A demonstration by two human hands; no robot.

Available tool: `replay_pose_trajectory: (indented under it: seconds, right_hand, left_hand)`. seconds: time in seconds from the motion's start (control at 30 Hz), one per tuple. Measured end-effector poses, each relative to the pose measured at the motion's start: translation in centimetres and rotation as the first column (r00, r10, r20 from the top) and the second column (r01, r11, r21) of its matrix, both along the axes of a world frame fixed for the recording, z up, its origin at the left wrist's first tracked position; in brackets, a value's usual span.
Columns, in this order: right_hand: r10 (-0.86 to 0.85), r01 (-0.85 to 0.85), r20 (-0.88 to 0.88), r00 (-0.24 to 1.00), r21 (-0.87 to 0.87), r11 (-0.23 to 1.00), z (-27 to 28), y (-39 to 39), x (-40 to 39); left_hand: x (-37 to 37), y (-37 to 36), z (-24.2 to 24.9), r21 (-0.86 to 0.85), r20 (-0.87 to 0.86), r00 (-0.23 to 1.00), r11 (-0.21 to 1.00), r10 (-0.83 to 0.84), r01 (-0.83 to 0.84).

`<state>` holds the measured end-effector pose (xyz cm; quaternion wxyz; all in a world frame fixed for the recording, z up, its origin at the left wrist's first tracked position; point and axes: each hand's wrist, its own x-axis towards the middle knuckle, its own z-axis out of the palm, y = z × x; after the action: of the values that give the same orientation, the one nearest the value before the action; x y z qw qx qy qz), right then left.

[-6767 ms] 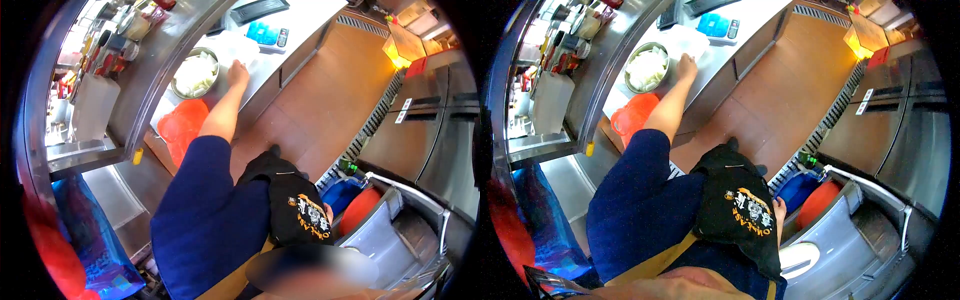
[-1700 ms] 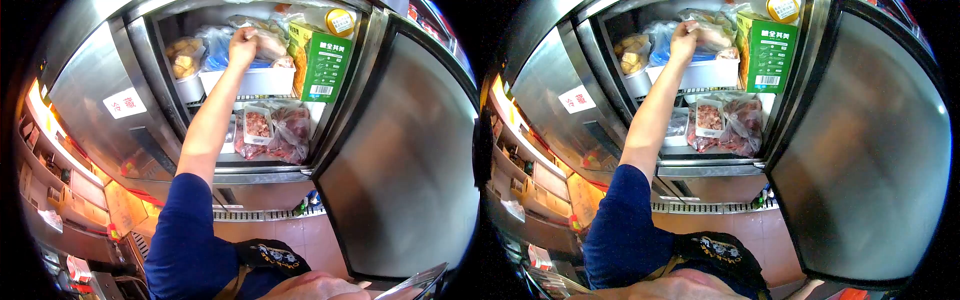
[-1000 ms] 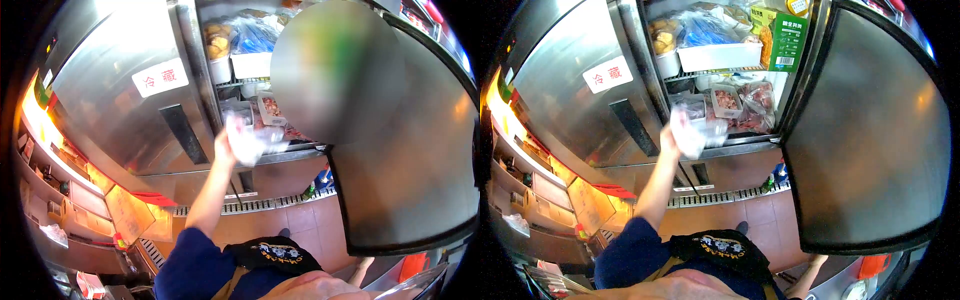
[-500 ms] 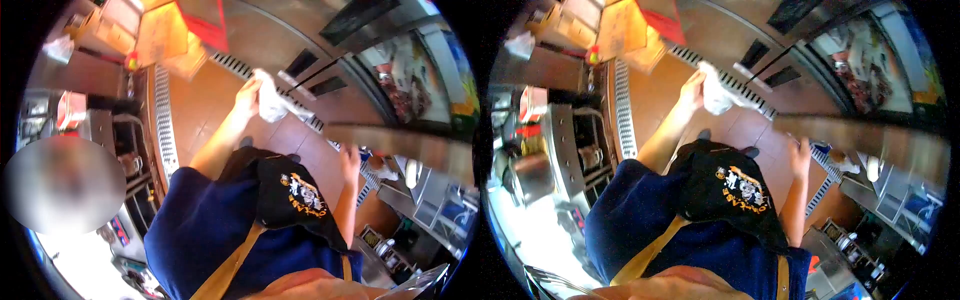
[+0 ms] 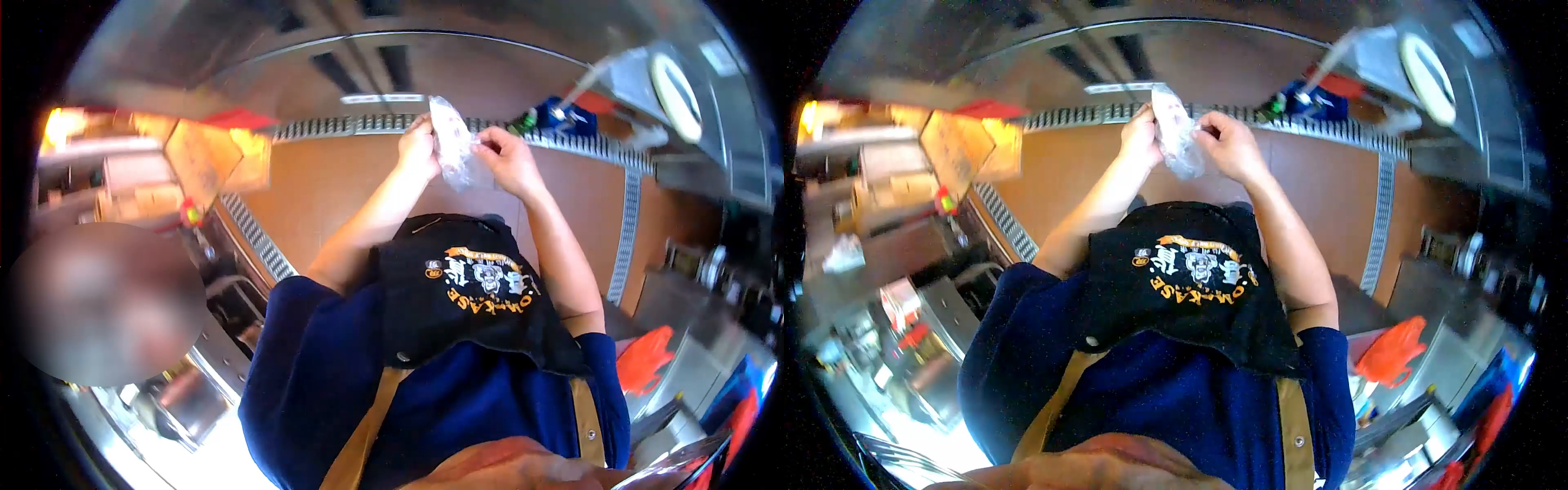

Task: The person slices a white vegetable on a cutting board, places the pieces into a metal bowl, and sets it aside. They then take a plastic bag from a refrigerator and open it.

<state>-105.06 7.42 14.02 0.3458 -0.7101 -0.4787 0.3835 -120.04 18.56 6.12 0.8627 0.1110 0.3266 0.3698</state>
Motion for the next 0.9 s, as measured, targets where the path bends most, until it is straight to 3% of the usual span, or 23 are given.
replay_pose_trajectory:
  seconds: [0.1, 0.13, 0.2, 0.23, 0.3, 0.4, 0.47, 0.5, 0.53, 0.6, 0.67, 0.73, 0.8, 0.9]
  right_hand:
    - [-0.254, 0.281, -0.184, 0.949, 0.140, 0.949, 1.6, -6.4, 8.2]
    - [-0.329, 0.369, -0.243, 0.913, 0.142, 0.919, 1.7, -8.6, 11.1]
    - [-0.437, 0.545, -0.474, 0.764, 0.112, 0.831, 2.0, -12.7, 16.4]
    - [-0.479, 0.607, -0.493, 0.726, 0.132, 0.784, 2.3, -14.8, 19.3]
    - [-0.548, 0.696, -0.512, 0.662, 0.149, 0.702, 2.5, -18.5, 23.7]
    - [-0.544, 0.863, -0.743, 0.390, 0.088, 0.498, 3.8, -24.0, 30.3]
    - [-0.323, 0.929, -0.898, 0.299, 0.197, 0.313, 4.0, -26.8, 32.7]
    - [-0.460, 0.979, -0.865, 0.200, 0.161, 0.125, 4.5, -27.8, 33.7]
    - [-0.759, 0.946, -0.611, 0.225, 0.324, 0.019, 2.9, -29.0, 35.0]
    - [-0.892, 0.913, -0.421, 0.162, 0.407, -0.027, 2.2, -31.4, 36.4]
    - [-0.924, 0.893, -0.272, 0.268, 0.429, 0.133, 2.4, -31.6, 36.2]
    - [-0.956, 0.921, 0.043, 0.291, 0.257, 0.292, 2.6, -30.1, 38.7]
    - [-0.930, 0.977, -0.301, 0.211, 0.094, 0.191, 2.1, -28.0, 42.5]
    - [-0.905, 0.980, -0.378, 0.197, 0.073, 0.183, -0.8, -28.7, 48.1]
  left_hand:
    - [11.0, -3.0, -1.5, -0.001, 0.003, 0.964, 0.964, -0.265, 0.265]
    - [14.6, -4.6, 0.3, 0.000, 0.007, 0.940, 0.940, -0.341, 0.342]
    - [20.7, -8.0, 5.8, -0.106, 0.099, 0.812, 0.805, -0.576, 0.584]
    - [23.8, -9.6, 6.7, -0.014, 0.247, 0.688, 0.707, -0.683, 0.707]
    - [29.5, -12.8, 6.1, 0.006, 0.222, 0.610, 0.627, -0.760, 0.779]
    - [37.6, -16.3, 5.3, 0.073, 0.142, 0.558, 0.571, -0.818, 0.818]
    - [40.2, -17.0, 6.9, 0.015, 0.159, 0.573, 0.583, -0.804, 0.813]
    - [42.1, -17.6, 7.3, 0.006, 0.145, 0.591, 0.598, -0.793, 0.801]
    - [43.9, -17.7, 6.9, 0.008, 0.144, 0.573, 0.580, -0.807, 0.814]
    - [49.0, -18.1, 5.5, 0.019, 0.181, 0.588, 0.601, -0.788, 0.799]
    - [53.3, -18.3, 3.6, 0.050, 0.153, 0.576, 0.588, -0.803, 0.807]
    - [57.7, -19.2, 2.5, 0.110, 0.105, 0.596, 0.605, -0.796, 0.788]
    - [61.4, -20.8, 5.1, 0.088, 0.163, 0.553, 0.571, -0.817, 0.816]
    - [66.4, -22.5, 5.7, 0.265, 0.083, 0.541, 0.542, -0.837, 0.798]
